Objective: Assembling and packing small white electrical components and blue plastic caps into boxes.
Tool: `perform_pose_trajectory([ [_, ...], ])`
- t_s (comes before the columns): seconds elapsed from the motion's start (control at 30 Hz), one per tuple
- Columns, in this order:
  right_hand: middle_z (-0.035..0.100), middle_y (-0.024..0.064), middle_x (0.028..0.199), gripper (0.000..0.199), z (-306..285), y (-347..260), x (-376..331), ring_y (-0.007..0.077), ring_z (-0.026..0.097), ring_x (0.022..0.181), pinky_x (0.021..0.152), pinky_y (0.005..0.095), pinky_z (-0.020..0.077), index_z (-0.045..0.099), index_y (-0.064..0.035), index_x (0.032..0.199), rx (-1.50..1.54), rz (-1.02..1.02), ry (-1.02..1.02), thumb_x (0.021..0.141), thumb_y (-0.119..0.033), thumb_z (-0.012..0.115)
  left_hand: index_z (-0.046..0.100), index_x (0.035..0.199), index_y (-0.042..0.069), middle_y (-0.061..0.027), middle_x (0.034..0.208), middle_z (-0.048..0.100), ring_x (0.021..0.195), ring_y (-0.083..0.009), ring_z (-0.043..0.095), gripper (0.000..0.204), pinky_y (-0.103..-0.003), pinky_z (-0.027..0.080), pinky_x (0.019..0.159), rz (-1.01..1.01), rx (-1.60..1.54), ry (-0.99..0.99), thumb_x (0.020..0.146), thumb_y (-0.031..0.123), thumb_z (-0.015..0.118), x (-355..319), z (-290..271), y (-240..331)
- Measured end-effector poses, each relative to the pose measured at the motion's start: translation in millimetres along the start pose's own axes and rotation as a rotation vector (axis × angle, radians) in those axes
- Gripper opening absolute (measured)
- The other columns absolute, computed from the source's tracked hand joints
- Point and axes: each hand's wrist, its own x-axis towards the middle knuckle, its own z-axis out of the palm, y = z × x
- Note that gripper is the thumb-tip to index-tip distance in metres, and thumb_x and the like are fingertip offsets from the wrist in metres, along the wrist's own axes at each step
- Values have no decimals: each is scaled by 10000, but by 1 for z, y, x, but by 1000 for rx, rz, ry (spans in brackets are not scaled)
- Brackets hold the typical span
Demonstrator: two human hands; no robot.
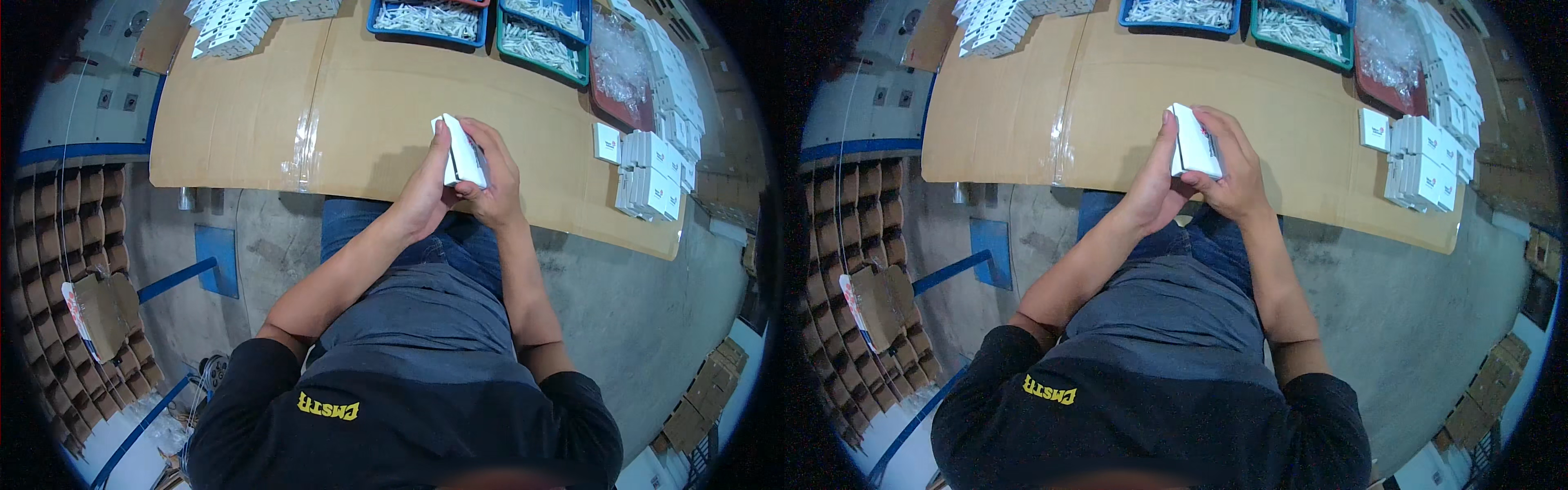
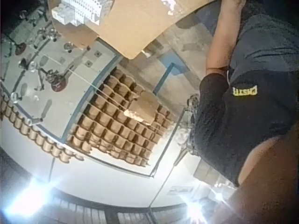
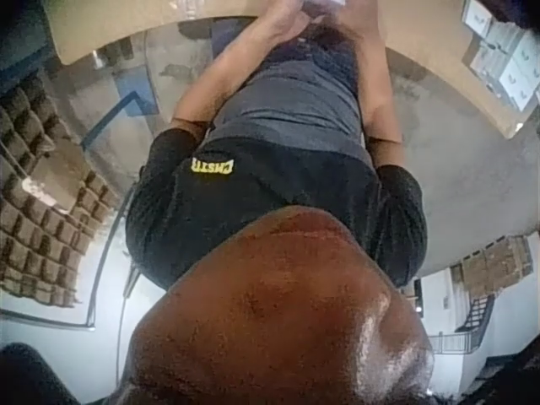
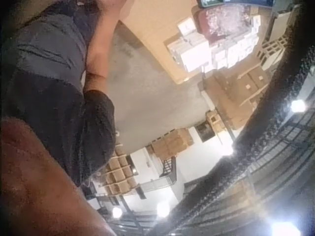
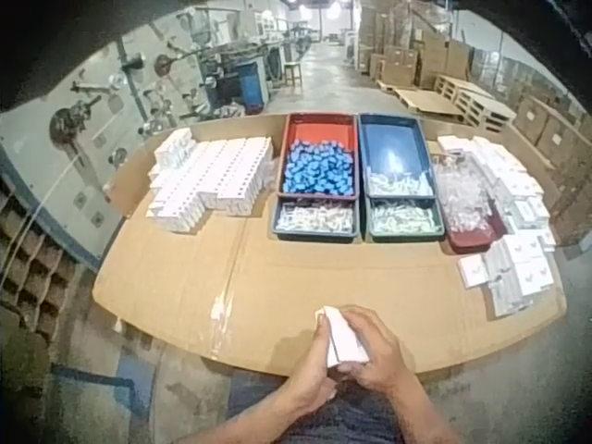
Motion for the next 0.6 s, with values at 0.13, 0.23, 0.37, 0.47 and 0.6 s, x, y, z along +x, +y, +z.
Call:
perform_pose_trajectory([
  [0.13, 616, 237, 1286, 822, 3, 4, -4, 377, 635, 1156, 963, 411, 520, 597, 38, 1320, -66, -52, 38, 886, -660, 614, 479, 1370, 130, -52, 1153, 614, 1043, -166, 636, 675, -336, 540, 880, 7, 25, -27, 1010, 689, 362, 2, -5, -6],
  [0.23, 633, 255, 1278, 799, 6, 5, -5, 392, 643, 1168, 968, 413, 525, 609, 65, 1310, -115, -136, 78, 935, -639, 558, 484, 1357, 119, -50, 1134, 616, 1026, -164, 635, 659, -337, 541, 874, 8, 27, 4, 1018, 673, 369, 3, -7, -9],
  [0.37, 653, 276, 1253, 779, 10, 2, -7, 406, 652, 1172, 983, 422, 525, 623, 85, 1280, -120, -136, 137, 978, -622, 499, 491, 1351, 120, -49, 1132, 614, 1041, -159, 624, 645, -347, 529, 894, 4, 27, 4, 1020, 663, 382, 3, -8, -10],
  [0.47, 658, 279, 1244, 777, 11, 3, -8, 411, 654, 1172, 987, 424, 523, 629, 82, 1276, -118, -117, 151, 989, -623, 476, 491, 1353, 129, -49, 1146, 611, 1053, -158, 619, 631, -355, 517, 914, -9, 22, 19, 1023, 656, 384, 3, -7, -9],
  [0.6, 663, 271, 1244, 791, 14, 4, -8, 413, 656, 1166, 992, 427, 520, 632, 74, 1281, -70, -90, 154, 991, -640, 450, 484, 1361, 137, -49, 1168, 607, 1071, -158, 615, 621, -354, 509, 926, 44, 8, 21, 1027, 651, 380, 3, -7, -9],
])
